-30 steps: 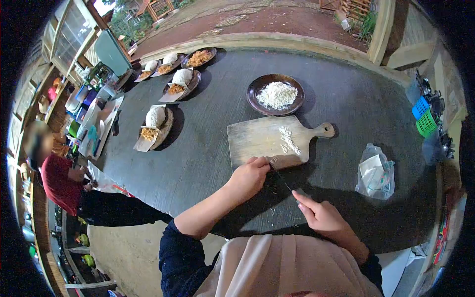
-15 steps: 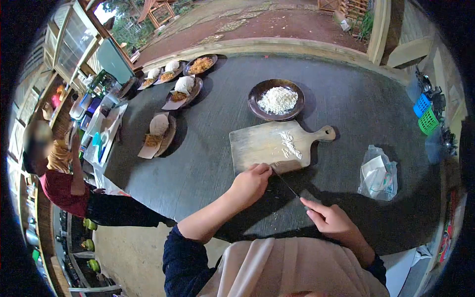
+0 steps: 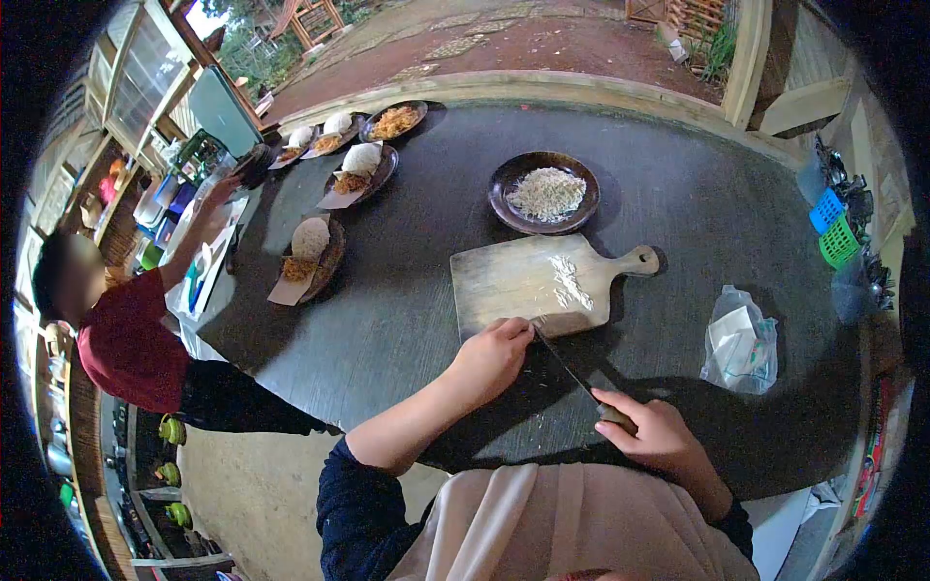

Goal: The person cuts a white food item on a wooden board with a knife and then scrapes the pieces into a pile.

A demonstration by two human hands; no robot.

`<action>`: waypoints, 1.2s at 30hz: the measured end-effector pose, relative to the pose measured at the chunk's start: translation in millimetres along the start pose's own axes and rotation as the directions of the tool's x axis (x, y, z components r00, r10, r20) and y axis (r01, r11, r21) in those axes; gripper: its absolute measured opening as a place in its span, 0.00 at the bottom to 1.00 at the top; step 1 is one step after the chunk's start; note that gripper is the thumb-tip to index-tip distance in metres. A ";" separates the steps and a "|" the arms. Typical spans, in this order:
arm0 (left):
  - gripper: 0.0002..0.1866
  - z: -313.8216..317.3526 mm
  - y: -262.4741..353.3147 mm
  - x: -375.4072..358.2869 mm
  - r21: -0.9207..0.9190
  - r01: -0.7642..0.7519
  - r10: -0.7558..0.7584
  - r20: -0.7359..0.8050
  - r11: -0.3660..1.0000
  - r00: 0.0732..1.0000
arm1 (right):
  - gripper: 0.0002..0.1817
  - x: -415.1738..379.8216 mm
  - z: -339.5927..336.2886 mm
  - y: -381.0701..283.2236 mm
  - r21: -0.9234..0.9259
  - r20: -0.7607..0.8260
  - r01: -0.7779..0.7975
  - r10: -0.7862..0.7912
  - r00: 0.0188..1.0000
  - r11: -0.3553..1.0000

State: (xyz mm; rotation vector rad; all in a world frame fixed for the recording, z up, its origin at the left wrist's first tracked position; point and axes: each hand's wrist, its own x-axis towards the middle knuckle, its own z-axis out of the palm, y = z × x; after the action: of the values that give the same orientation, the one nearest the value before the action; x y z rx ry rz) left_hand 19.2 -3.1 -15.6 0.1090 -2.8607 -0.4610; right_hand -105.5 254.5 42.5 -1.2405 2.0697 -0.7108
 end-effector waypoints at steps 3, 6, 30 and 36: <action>0.17 -2.2 0.1 -0.2 -0.031 -0.005 0.005 0.001 1.000 1.000 | 0.24 2.1 4.0 6.9 0.051 0.006 0.006 -0.007 1.000 0.999; 0.16 -0.9 0.7 -1.3 -0.066 0.007 -0.008 -0.007 0.998 1.000 | 0.24 4.7 12.9 17.6 0.042 -0.148 0.268 -0.259 0.954 0.962; 0.11 -4.3 6.3 -0.4 0.040 -0.022 0.022 0.007 0.999 1.000 | 0.23 13.5 29.4 16.7 -0.165 -0.238 0.219 -0.254 0.937 0.962; 0.10 -3.6 8.6 1.5 0.029 0.034 -0.035 0.025 0.999 0.999 | 0.23 10.9 27.1 16.0 -0.197 -0.217 0.224 -0.265 0.939 0.954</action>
State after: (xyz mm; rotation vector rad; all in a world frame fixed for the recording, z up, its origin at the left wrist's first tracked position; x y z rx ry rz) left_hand 18.4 3.8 -9.2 0.1592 -2.8953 -0.4318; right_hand -98.7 247.8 10.7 -1.5989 2.2320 -0.8486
